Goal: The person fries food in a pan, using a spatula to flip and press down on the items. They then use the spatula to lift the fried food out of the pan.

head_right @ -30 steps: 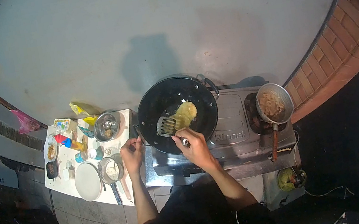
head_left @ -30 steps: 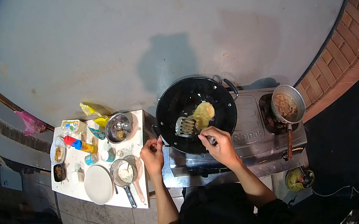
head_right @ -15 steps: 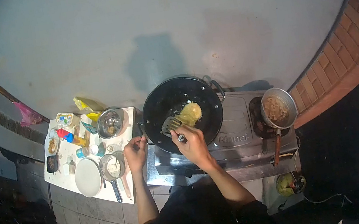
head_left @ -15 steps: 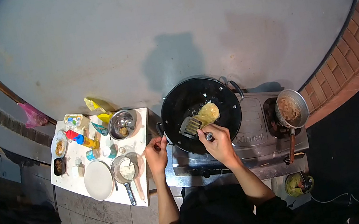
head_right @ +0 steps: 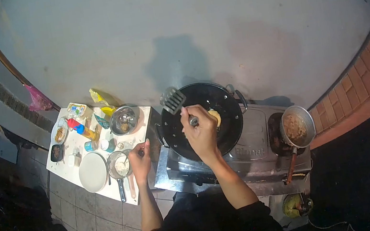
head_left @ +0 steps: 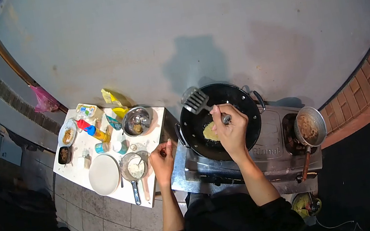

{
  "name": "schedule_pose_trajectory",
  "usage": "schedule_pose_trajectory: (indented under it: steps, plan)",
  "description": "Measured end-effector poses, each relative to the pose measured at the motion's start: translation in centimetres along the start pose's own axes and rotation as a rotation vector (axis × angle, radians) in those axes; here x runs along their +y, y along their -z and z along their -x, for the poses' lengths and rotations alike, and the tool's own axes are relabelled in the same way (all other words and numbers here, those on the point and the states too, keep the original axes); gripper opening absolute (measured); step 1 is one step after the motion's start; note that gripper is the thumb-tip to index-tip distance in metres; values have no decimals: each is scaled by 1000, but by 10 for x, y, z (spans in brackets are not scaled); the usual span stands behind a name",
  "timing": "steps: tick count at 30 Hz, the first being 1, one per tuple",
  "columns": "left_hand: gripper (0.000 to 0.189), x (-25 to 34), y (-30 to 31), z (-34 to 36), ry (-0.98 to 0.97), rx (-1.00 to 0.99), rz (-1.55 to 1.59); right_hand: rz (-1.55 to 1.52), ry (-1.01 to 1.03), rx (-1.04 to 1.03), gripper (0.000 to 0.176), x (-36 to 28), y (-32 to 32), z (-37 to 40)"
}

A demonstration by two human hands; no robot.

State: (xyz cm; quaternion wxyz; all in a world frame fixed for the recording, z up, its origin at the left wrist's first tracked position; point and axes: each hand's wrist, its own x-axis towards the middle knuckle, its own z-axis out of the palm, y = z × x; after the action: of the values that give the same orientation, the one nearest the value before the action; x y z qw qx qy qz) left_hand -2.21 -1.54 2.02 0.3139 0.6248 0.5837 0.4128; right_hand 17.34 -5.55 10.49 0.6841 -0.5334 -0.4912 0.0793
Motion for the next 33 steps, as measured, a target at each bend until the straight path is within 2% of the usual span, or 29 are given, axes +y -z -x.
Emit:
schedule_pose_trajectory:
  steps: [2,3,6,11,21,24,27,29,30,32,33]
  plan:
    - [34,-2,-2,0,8,-9,7,56,3,-32,11,11,7,5]
    - [33,-4,-3,0,14,-21,12,112,-75,-80,14,12,13,10]
    - [32,-9,-9,0,-8,-35,16,211,-14,-152,18,14,21,19]
    - [30,-18,-20,-3,-8,-67,28,199,-114,-196,22,23,23,32]
    - [25,-25,-26,-4,-96,-77,102,215,-138,-222,23,24,17,35]
    - [25,-18,-22,-3,-100,-71,90,275,-72,-236,22,20,15,30]
    - [24,-15,-19,-2,-97,-53,102,187,-131,-228,16,11,6,24]
    - [24,-19,-18,-3,-96,-37,88,-10,-192,-10,8,-5,3,19]
    - [25,-21,-16,-1,-90,-25,72,-12,-196,-15,8,-7,2,15]
    - [26,-22,-12,0,-76,-30,47,133,155,48,5,-8,0,7]
    - [27,-21,-12,0,-66,-36,28,143,145,51,6,-5,2,6]
